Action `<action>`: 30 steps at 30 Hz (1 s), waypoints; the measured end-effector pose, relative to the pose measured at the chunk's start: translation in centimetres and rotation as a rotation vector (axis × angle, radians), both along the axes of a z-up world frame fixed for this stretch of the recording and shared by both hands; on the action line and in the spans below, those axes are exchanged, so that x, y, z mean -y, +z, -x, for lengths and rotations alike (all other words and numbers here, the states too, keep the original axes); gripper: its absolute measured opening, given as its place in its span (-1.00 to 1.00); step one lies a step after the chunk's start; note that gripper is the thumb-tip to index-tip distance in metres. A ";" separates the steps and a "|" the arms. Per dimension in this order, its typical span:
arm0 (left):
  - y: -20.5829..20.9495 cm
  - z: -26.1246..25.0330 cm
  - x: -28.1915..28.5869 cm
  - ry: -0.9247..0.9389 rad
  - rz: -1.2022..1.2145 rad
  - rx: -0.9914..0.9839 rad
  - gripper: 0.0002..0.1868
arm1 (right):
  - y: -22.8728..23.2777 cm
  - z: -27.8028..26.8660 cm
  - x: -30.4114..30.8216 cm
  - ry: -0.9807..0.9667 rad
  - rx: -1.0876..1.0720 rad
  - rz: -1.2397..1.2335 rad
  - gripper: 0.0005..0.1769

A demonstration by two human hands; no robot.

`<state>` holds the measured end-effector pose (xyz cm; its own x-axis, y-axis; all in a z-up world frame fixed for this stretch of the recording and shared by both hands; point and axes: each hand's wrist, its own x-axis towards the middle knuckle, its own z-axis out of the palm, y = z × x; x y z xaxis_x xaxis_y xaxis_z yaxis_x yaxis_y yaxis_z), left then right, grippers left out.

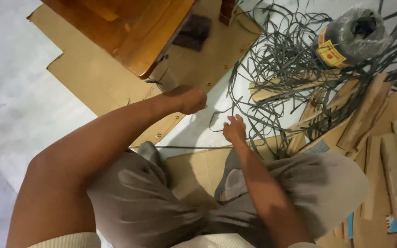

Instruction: The person wraps protective cardboard around the legs of a wooden table and secures them with plastic straps.

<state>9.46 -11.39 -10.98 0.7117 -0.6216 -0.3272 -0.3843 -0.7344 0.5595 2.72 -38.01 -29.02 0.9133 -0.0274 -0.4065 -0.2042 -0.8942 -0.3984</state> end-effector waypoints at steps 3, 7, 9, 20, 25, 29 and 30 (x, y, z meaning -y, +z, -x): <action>0.0 -0.6 0.3 -0.071 -0.098 0.048 -0.63 | -9.5 -0.2 2.4 0.206 0.140 0.042 -0.53; 0.1 -0.9 0.5 -0.035 -0.070 0.042 -0.66 | -11.7 -0.5 3.2 0.238 0.263 0.015 -0.53; 0.5 -0.7 0.4 -0.016 -0.036 0.077 -0.67 | -12.3 -1.3 3.3 0.083 0.350 -0.225 -0.63; 1.2 0.1 0.9 0.076 0.134 0.355 -0.54 | 10.6 -4.3 -3.2 -0.168 -0.103 -1.265 -0.73; 1.7 0.0 0.5 0.133 -0.066 0.298 -0.84 | 14.1 -4.2 -4.0 -0.066 -0.179 -1.436 -0.75; 5.2 1.4 0.0 0.258 -0.066 0.293 -0.80 | 17.4 -3.2 -4.8 -0.134 -0.223 -1.480 -0.88; 7.2 2.2 -0.3 0.296 -0.115 0.226 -0.76 | 18.6 -2.7 -5.1 -0.153 -0.227 -1.400 -0.88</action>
